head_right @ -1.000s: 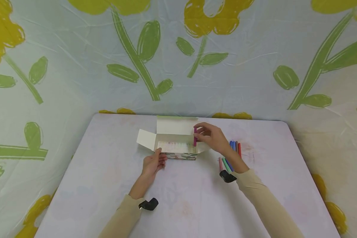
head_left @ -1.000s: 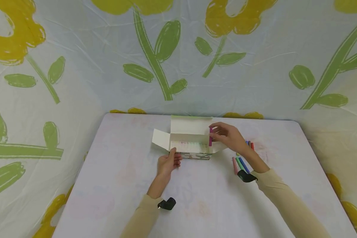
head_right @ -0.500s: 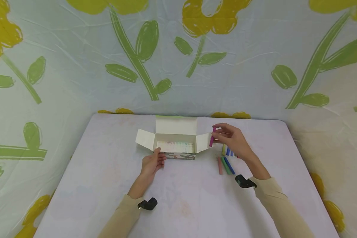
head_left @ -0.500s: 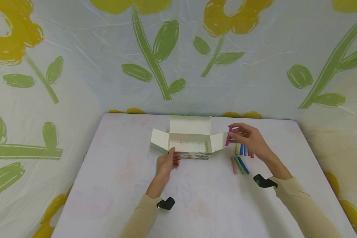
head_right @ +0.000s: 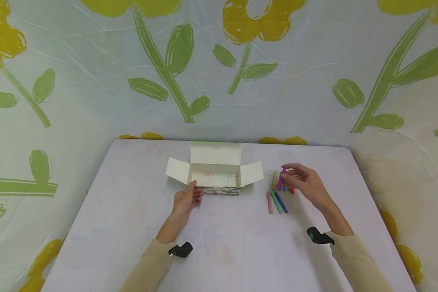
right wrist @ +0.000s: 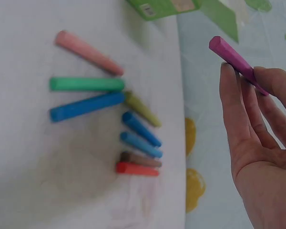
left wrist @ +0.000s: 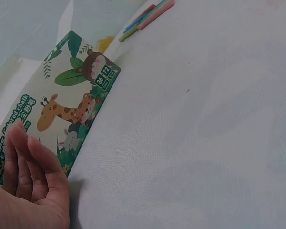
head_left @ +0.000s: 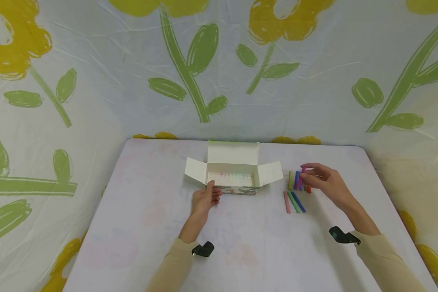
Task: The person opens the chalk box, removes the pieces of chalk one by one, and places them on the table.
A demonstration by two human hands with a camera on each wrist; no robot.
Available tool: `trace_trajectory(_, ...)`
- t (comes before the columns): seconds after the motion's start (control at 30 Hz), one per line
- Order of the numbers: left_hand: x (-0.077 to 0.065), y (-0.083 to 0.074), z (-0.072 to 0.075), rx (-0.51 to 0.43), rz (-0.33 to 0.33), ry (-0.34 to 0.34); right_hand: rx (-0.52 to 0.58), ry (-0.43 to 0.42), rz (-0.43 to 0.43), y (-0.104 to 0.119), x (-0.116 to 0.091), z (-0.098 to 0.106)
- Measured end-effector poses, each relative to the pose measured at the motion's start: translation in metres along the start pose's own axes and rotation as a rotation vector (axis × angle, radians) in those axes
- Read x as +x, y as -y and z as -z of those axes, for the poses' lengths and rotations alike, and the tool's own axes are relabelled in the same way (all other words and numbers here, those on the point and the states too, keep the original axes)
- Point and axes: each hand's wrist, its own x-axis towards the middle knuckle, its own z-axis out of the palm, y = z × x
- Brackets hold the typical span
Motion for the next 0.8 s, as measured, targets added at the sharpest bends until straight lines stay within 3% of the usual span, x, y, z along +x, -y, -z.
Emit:
trace_trajectory(0.4, 0.0, 0.0, 0.001, 0.004, -0.007, 0.004, 0.029, 0.055, -0.056, -0.047, -0.024, 0.001)
trace_trajectory(0.7, 0.001, 0.0, 0.001, 0.007, -0.003, 0.004, -0.133, 0.11, -0.079, -0.061, -0.03, -0.002)
trace_trajectory(0.8, 0.001, 0.001, 0.001, 0.007, -0.001, 0.007, -0.158, 0.109, -0.049, -0.064, -0.03, -0.006)
